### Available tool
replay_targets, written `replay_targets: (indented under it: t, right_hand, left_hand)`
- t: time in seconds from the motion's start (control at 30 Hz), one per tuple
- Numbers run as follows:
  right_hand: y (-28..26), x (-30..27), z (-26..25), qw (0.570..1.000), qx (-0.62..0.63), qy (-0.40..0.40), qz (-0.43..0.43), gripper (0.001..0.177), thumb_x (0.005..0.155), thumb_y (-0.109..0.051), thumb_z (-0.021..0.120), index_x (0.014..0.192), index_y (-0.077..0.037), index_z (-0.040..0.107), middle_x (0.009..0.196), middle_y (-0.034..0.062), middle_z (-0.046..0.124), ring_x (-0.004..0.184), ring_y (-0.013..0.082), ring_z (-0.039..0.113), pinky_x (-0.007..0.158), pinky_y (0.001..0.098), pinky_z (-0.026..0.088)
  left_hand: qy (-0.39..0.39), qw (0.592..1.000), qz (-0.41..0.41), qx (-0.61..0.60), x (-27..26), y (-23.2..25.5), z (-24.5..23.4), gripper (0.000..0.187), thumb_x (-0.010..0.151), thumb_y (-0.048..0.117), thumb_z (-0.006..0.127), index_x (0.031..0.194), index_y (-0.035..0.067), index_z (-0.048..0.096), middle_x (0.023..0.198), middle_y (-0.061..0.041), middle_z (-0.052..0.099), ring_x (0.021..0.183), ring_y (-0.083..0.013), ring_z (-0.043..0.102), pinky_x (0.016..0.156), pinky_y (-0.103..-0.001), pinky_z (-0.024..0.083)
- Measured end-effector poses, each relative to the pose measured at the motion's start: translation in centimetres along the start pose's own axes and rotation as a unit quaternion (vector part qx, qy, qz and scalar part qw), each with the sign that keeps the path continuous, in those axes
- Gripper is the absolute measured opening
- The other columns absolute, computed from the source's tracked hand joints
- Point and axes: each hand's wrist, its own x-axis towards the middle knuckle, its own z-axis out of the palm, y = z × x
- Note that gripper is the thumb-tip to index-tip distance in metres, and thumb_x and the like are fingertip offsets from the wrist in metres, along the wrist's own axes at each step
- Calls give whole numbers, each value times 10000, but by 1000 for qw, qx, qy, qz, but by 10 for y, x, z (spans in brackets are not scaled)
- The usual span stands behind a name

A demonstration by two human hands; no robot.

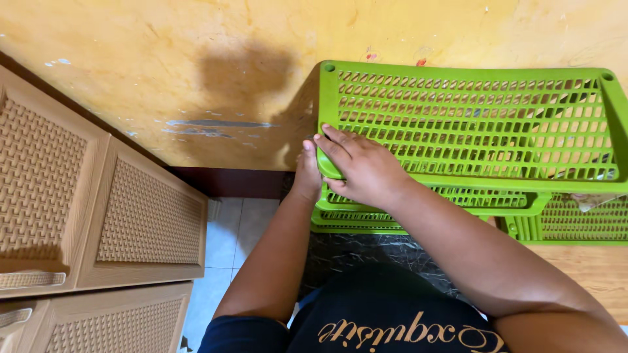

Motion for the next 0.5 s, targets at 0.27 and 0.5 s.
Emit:
replay_targets:
  t: [0.27, 0.5]
  right_hand:
    - [-3, 4, 0, 999, 6, -40, 27, 753, 790, -474, 779, 1419, -140, 535, 1477, 142, 500, 1371, 402, 451, 1110, 576, 356]
    - [32, 22, 23, 996, 56, -2, 69, 546, 960, -457, 655, 1401, -142, 582, 1529, 143, 487, 1465, 398, 357, 1172, 623, 260]
  left_hand:
    - [62, 989, -86, -102, 25, -1, -12, 725, 1041, 592, 294, 1385, 7, 547, 1287, -182, 665, 1147, -297, 681, 960, -437, 586]
    - [67, 995, 74, 22, 84, -3, -30, 572, 1066, 482, 431, 1449, 60, 475, 1381, -181, 591, 1236, -269, 605, 1048, -407, 511]
